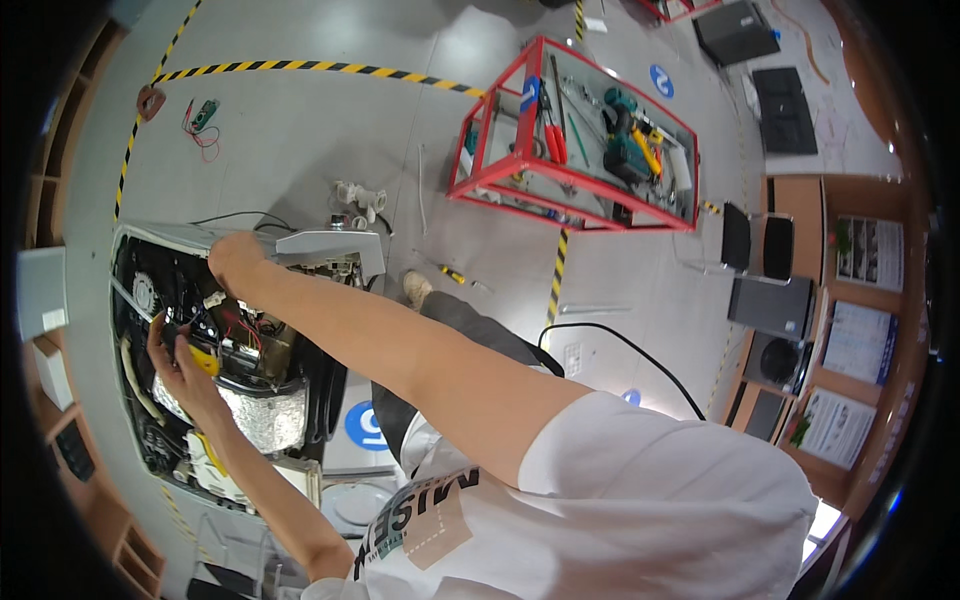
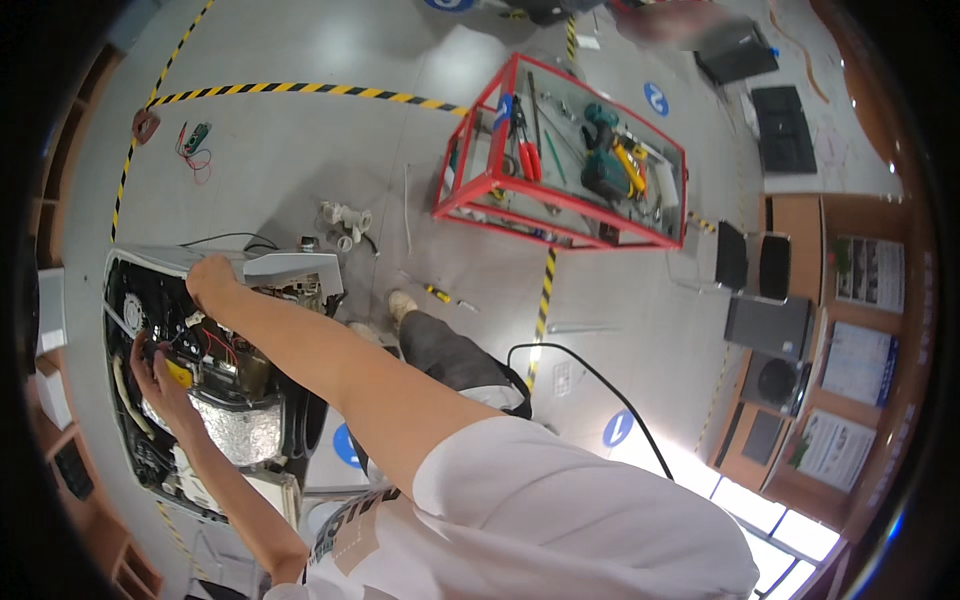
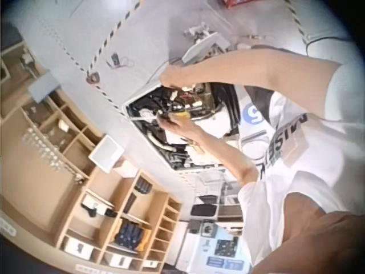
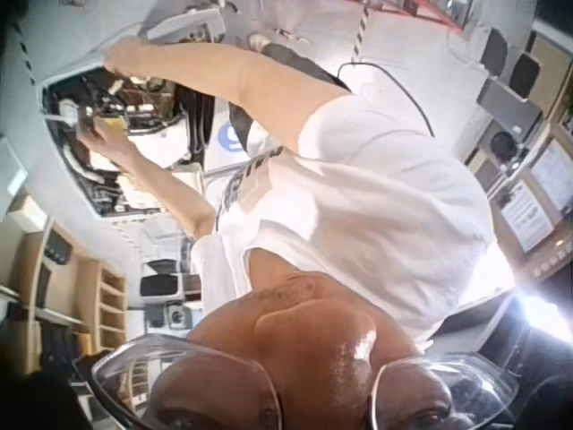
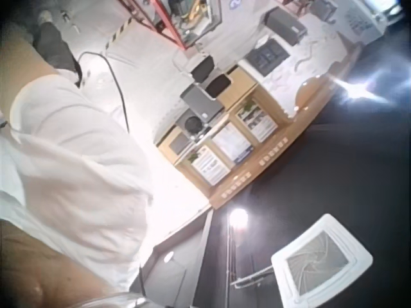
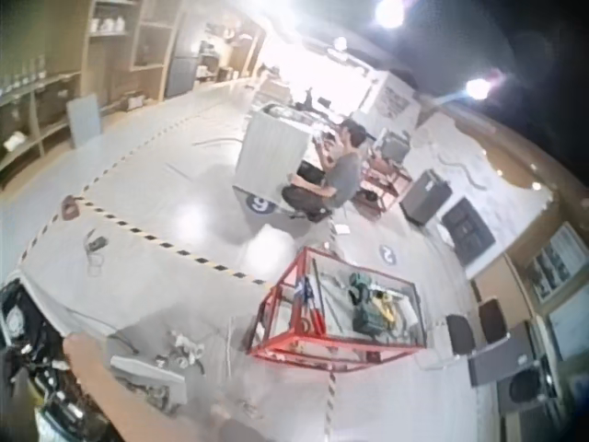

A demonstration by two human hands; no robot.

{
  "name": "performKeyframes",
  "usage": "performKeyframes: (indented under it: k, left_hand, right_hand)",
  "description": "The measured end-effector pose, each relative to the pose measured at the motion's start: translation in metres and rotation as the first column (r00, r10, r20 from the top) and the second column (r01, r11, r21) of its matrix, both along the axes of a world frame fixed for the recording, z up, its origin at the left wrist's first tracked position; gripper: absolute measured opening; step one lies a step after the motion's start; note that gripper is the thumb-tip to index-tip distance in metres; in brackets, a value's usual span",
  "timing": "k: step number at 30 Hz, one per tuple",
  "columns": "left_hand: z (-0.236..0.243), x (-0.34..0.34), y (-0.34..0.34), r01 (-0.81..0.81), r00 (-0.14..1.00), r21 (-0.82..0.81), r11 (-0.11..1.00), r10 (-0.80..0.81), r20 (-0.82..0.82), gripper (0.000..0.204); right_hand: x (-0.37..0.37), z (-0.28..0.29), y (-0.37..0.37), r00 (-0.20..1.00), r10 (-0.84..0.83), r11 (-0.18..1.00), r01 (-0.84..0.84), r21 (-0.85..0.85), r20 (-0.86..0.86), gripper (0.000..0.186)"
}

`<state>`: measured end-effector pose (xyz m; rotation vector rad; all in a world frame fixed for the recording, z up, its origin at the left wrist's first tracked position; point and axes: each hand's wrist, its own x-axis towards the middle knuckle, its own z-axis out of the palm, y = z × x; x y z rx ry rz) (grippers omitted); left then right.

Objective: The person works on the internal components of a washing machine, using pliers to disconnect a hose and then handling electrical wiring and a pump assembly.

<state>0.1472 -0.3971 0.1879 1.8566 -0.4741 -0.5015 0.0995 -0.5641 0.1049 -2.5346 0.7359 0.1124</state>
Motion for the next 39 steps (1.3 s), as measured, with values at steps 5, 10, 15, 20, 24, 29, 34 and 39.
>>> performKeyframes:
  k: [5,10,15,20,24,29,34,39]
  left_hand:
    - [0.056,-0.089,-0.121,0.569,0.819,-0.021,0.822,-0.563,0.112,0.032]
    - [0.019,-0.215,-0.282,0.911,0.402,0.062,0.408,-0.911,0.091,0.03]
    - [-0.044,-0.35,-0.38,0.953,0.154,0.207,0.223,-0.94,0.305,0.039]
    - [-0.104,-0.429,-0.41,0.97,0.117,0.181,0.161,-0.966,0.232,0.038]
    - [-0.134,-0.45,-0.4,0.951,0.153,0.224,0.212,-0.955,0.252,0.035]
    - [-0.138,-0.451,-0.391,0.92,0.095,0.353,0.17,-0.971,0.221,0.041]
    - [-0.1,-0.422,-0.391,0.872,0.11,0.451,0.189,-0.974,0.197,0.043]
    - [-0.016,-0.321,-0.377,0.898,0.235,0.306,0.316,-0.933,0.273,0.036]
  right_hand:
    - [-0.001,0.011,0.016,0.988,-0.129,0.989,0.122,0.078,0.091,0.02]
    - [-0.018,0.024,0.03,0.959,-0.265,0.963,0.256,0.088,0.1,0.02]
    - [-0.042,0.031,0.024,0.919,-0.341,0.934,0.308,0.18,0.198,0.021]
    - [-0.058,0.022,0.019,0.893,-0.368,0.921,0.313,0.231,0.26,0.022]
    - [-0.071,0.013,0.017,0.888,-0.356,0.924,0.286,0.254,0.293,0.023]
    - [-0.08,0.007,0.02,0.902,-0.318,0.932,0.24,0.271,0.294,0.024]
    - [-0.073,0.001,0.038,0.926,-0.25,0.948,0.175,0.265,0.283,0.025]
    - [-0.062,-0.006,0.056,0.951,-0.175,0.968,0.118,0.222,0.254,0.027]
